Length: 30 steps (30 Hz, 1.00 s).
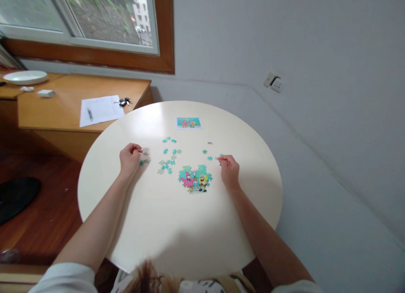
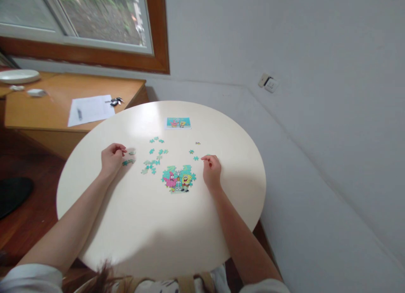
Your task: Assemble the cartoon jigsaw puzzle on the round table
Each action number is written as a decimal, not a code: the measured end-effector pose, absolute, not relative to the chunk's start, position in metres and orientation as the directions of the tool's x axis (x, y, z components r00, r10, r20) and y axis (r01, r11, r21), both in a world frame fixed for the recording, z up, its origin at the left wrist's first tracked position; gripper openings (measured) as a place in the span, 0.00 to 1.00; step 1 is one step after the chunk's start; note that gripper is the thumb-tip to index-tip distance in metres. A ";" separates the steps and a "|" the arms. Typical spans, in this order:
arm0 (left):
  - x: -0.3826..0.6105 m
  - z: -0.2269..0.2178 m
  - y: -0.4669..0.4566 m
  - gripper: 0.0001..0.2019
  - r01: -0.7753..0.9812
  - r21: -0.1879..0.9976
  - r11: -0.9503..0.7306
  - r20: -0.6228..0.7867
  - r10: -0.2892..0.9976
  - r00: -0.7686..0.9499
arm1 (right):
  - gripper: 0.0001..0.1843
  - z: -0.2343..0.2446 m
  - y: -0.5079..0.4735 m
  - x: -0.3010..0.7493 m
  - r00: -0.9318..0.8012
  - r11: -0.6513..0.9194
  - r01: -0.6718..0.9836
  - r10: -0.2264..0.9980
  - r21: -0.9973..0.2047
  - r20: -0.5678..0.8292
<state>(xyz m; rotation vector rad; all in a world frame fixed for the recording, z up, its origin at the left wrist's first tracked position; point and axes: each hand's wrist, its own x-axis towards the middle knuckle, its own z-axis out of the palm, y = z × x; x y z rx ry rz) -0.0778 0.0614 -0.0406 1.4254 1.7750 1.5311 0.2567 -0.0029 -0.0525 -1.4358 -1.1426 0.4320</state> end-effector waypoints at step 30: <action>-0.083 -0.052 0.068 0.09 0.432 0.891 -0.139 0.321 0.866 -0.384 | 0.10 -0.060 0.002 0.260 0.439 0.215 0.357 0.820 -0.909 0.367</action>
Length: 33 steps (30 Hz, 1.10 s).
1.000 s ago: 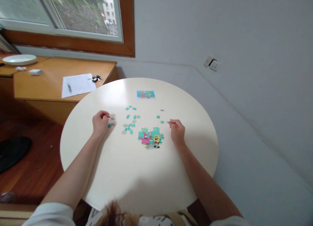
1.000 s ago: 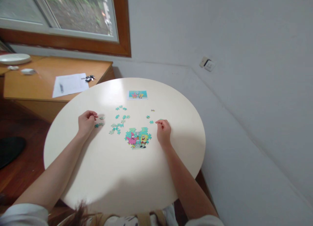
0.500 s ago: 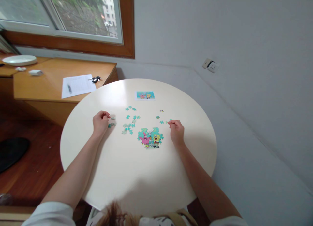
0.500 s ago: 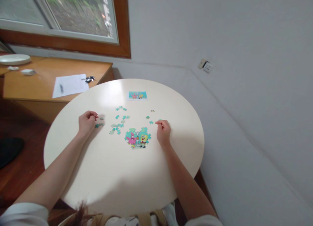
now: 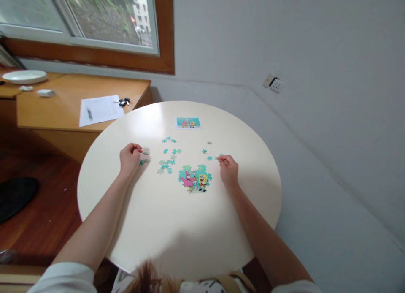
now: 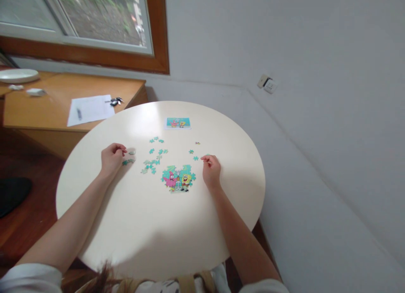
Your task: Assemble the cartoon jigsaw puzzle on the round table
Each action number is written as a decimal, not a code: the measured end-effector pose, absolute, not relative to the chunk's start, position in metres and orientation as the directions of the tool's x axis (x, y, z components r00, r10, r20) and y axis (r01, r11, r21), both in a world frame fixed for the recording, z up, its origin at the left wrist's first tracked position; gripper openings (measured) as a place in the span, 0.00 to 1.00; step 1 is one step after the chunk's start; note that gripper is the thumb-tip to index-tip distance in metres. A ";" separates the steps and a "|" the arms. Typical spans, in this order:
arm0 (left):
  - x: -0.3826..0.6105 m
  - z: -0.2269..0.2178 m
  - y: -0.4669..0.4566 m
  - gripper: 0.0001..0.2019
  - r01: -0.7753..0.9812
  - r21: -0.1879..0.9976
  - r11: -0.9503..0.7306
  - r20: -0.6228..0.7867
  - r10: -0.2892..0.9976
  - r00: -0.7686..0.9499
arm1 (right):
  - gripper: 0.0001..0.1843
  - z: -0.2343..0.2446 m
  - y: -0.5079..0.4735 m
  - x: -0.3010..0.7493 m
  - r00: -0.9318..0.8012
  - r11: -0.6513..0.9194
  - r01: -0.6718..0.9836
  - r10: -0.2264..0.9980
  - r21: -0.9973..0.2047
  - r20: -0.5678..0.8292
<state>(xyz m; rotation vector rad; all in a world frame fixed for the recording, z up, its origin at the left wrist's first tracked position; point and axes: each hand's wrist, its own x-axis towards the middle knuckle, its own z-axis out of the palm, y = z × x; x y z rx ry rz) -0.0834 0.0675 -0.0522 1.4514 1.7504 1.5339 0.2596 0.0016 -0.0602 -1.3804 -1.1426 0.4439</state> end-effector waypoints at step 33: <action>-0.081 -0.049 0.064 0.08 0.423 0.895 -0.140 0.313 0.872 -0.375 | 0.08 -0.045 -0.012 0.246 0.271 0.150 0.267 0.936 -0.952 0.224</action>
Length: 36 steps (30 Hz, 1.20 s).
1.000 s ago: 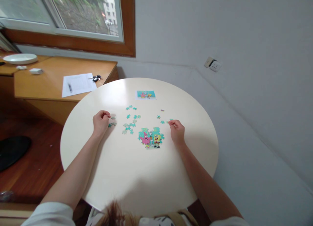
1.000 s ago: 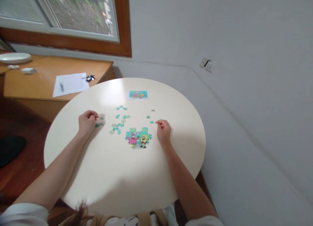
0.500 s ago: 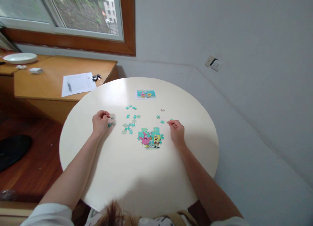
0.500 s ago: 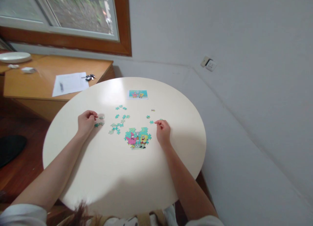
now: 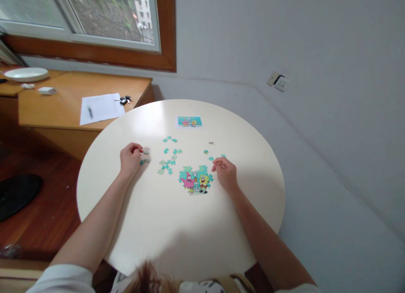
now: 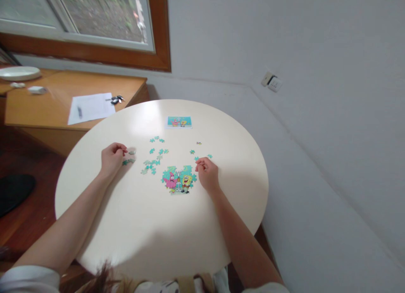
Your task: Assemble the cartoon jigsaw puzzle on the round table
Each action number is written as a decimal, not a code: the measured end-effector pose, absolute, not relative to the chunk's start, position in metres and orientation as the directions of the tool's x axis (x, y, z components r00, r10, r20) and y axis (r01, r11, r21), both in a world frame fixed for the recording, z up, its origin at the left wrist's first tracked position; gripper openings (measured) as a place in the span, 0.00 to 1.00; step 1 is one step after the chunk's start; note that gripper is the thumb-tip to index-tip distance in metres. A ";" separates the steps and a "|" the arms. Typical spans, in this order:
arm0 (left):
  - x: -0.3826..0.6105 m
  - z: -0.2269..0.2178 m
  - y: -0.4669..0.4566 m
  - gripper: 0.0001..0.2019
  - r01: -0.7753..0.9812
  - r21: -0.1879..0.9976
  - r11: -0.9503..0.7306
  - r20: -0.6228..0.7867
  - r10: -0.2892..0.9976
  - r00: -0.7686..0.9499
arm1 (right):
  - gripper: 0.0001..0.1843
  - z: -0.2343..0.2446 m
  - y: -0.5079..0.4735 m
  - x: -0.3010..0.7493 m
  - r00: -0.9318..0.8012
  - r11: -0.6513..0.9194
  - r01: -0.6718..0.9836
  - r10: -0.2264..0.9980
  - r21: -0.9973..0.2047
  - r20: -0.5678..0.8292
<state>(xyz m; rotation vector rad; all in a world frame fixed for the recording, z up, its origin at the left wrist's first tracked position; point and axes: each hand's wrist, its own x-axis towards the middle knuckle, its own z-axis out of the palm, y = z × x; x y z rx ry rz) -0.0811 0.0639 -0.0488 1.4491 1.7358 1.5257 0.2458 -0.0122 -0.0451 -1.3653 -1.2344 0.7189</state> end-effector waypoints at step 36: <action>-0.076 -0.040 0.060 0.07 0.417 0.902 -0.110 0.286 0.877 -0.387 | 0.12 -0.038 -0.025 0.247 0.005 0.324 0.699 0.890 -0.638 0.457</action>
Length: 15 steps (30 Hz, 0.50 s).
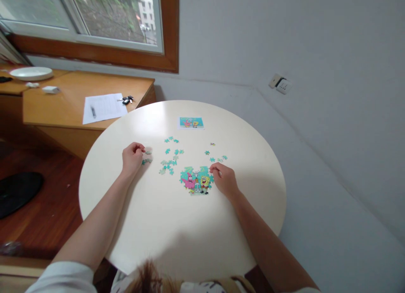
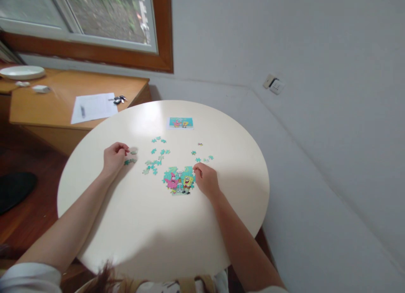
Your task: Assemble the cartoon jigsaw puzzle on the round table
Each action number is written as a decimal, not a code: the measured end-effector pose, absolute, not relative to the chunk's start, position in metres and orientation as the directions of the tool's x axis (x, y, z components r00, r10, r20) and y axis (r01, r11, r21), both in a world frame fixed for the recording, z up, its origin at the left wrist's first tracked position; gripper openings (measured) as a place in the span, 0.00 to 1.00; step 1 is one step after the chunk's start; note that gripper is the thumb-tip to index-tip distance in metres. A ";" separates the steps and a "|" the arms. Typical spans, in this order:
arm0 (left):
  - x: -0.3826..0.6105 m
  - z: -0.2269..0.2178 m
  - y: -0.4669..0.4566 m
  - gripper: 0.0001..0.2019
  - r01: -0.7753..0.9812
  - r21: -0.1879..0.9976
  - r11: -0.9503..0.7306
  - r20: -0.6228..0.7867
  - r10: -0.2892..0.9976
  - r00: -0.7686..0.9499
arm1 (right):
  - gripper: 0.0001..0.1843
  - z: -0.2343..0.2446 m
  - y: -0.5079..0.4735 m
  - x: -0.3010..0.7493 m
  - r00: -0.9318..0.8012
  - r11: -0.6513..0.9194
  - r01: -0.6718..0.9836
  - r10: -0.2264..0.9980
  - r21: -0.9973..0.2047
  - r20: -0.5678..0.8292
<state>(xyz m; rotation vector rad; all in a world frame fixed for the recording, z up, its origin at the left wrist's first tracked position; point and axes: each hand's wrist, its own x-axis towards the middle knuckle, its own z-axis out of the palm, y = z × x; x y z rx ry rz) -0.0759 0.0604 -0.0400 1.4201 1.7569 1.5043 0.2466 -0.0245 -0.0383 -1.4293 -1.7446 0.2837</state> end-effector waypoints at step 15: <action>-0.077 -0.041 0.062 0.08 0.425 0.898 -0.112 0.290 0.877 -0.383 | 0.13 -0.037 -0.027 0.249 0.047 0.374 0.705 0.823 -0.602 0.566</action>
